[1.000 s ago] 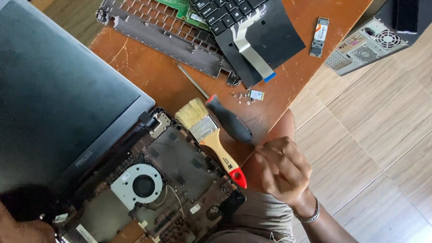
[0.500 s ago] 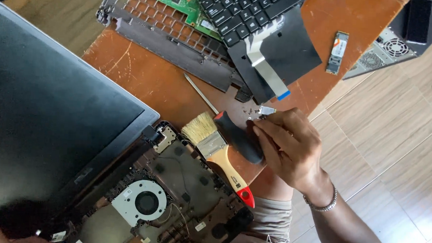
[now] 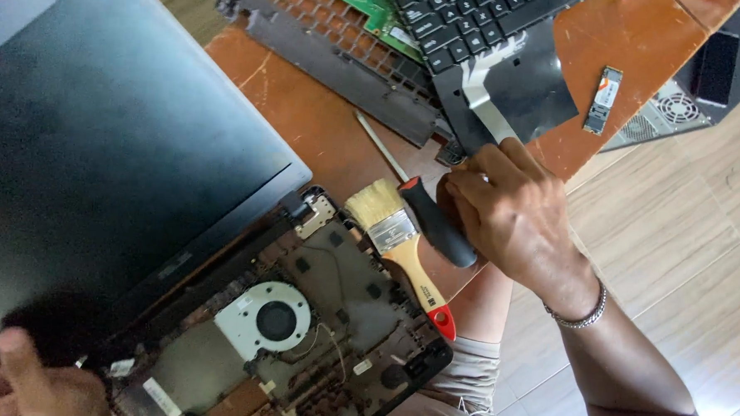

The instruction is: The person cleans the interior of a disassembled laptop and a removed cooling fan using a brush. They then reinsert the fan into the laptop chassis and use a screwdriver to secure it in place.

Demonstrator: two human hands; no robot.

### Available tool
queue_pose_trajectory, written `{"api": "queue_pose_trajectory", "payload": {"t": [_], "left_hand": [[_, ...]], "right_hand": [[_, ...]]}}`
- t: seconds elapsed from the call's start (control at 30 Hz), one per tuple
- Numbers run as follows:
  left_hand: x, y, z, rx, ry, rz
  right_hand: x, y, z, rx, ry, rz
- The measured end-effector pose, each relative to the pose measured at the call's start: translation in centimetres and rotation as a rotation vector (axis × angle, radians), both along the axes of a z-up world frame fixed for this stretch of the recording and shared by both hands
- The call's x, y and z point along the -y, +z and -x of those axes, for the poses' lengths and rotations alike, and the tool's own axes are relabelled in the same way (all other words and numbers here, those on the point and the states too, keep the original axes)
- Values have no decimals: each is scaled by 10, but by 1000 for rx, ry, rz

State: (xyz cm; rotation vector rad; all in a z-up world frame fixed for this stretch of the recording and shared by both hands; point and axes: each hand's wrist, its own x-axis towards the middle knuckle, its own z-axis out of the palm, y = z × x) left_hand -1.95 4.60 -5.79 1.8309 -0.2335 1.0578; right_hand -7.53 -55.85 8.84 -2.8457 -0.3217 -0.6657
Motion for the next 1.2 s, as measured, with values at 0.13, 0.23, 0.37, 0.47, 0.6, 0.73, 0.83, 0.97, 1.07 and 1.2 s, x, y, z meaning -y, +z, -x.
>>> {"api": "queue_pose_trajectory", "payload": {"t": [0.13,0.23,0.37,0.47,0.6,0.73,0.83,0.97,1.07,1.2], "left_hand": [[51,47,-1,-45,32,-45],[71,67,1,-120,-69,41],[97,105,9,-267,-84,90],[92,99,3,-243,-37,43],[90,106,1,-265,85,-53],[95,109,0,-219,-15,50],[98,116,2,-224,-32,86],[93,105,-5,-104,-194,71],[99,113,0,-121,-155,36],[106,120,12,-121,-51,-114]], "right_hand": [[-2,-2,-3,-14,-54,128],[-2,8,-2,20,5,23],[-23,31,27,50,94,-603],[-101,45,59,110,373,-880],[-166,27,100,33,383,-524],[-194,13,109,-19,460,-279],[-201,11,110,-23,435,-212],[-207,3,110,115,416,-213],[-207,1,109,122,417,-236],[-200,7,113,-55,404,-209]]}}
